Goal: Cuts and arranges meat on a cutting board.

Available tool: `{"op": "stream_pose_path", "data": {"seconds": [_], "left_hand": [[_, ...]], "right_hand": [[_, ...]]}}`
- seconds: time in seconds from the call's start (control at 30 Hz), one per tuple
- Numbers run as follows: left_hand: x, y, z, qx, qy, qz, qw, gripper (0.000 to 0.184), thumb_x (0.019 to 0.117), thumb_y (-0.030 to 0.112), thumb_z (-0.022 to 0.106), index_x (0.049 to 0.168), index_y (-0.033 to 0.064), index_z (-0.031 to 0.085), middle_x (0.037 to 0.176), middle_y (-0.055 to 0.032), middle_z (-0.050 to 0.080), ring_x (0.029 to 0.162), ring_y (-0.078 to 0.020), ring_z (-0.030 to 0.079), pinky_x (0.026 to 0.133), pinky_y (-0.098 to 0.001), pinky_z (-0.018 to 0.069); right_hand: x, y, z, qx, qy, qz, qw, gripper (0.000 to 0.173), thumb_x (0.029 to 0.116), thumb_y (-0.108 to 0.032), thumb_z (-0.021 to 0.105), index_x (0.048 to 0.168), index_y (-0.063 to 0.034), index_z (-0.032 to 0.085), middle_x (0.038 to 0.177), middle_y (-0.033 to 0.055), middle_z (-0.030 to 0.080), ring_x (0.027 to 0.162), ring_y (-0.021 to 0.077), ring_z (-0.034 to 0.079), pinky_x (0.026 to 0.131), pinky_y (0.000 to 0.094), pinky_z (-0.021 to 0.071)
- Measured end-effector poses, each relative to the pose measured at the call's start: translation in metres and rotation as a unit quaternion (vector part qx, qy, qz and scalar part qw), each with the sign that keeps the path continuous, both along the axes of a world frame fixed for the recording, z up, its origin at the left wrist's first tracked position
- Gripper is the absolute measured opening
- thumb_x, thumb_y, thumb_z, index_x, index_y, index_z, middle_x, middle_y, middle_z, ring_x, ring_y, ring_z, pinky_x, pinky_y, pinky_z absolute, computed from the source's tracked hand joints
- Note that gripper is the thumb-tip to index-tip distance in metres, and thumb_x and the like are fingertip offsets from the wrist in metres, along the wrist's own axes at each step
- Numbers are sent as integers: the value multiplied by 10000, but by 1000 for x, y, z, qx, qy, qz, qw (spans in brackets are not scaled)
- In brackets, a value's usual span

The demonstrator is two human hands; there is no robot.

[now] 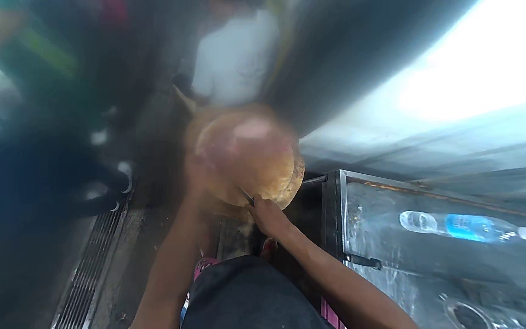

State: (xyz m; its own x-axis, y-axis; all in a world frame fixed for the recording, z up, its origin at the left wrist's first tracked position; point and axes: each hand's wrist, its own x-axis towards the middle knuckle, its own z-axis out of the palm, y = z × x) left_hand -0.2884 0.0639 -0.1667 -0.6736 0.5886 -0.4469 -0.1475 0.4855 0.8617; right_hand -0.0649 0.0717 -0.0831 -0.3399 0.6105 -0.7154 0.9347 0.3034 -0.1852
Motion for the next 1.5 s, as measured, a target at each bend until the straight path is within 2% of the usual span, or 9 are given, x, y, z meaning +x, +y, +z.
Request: {"op": "stream_pose_path", "data": {"seconds": [0.17,0.27,0.43,0.7,0.9,1.07,1.2,1.27,1.5], "left_hand": [[11,-3,3,-88,105,-64,988,270,867,253,760,1020,66,638,893,-133,681,826,-290,684,735,-527,575],[11,-3,-1,-87,114,-61,988,272,850,280,768,992,90,634,848,-106,681,801,-272,687,716,-523,575],[-25,2,-6,-23,-15,30,999,375,964,251,671,1247,10,622,1028,-180,697,826,-265,689,726,-464,598],[-81,-13,35,40,26,128,991,435,963,244,627,1316,7,535,1031,-156,639,768,-226,636,682,-429,575],[23,-16,116,144,2,-114,983,397,974,100,638,1352,85,515,1139,-122,660,821,-214,693,685,-427,621],[127,34,89,154,-109,-206,960,414,968,101,638,1357,84,496,1077,-137,641,766,-235,678,646,-419,611],[158,35,21,-54,152,-321,933,405,981,345,682,1212,19,616,1054,-153,712,871,-242,739,788,-437,641],[152,23,26,-120,266,-367,883,474,977,417,653,1237,21,658,1204,-179,680,1116,-299,669,997,-501,538],[147,22,39,-18,357,-337,871,458,1025,314,613,1383,29,578,1419,-212,550,1235,-336,608,1033,-507,521]], "right_hand": [[-59,20,-13,29,-27,28,999,399,1066,-156,437,1425,17,463,1284,252,638,1177,430,655,931,601,556],[-84,30,-28,52,8,7,999,406,1079,-177,435,1427,29,467,1300,261,638,1194,435,649,951,610,543],[-50,21,-30,28,-12,9,999,446,1052,-144,498,1447,46,420,1380,263,573,1224,419,633,969,576,552],[46,-19,-13,-31,-28,-19,999,474,1090,-369,464,1378,7,476,1222,266,649,1139,438,667,922,599,556],[143,-40,4,-49,100,-131,985,478,1067,-453,516,1309,-41,545,997,214,682,948,392,695,858,589,553],[213,-61,-63,-55,215,-338,915,437,1070,-417,535,1282,-36,563,878,115,687,721,235,701,735,448,612],[225,-73,-73,-37,196,-389,899,467,1068,-471,508,1222,-41,606,946,165,672,848,307,683,812,536,564],[222,-72,-69,-29,178,-400,899,523,1058,-521,499,1199,-36,630,991,186,682,937,335,684,868,565,542],[178,-17,-44,-60,163,-357,918,626,1046,-605,441,1099,-22,660,972,194,678,929,347,684,836,573,540]]}}
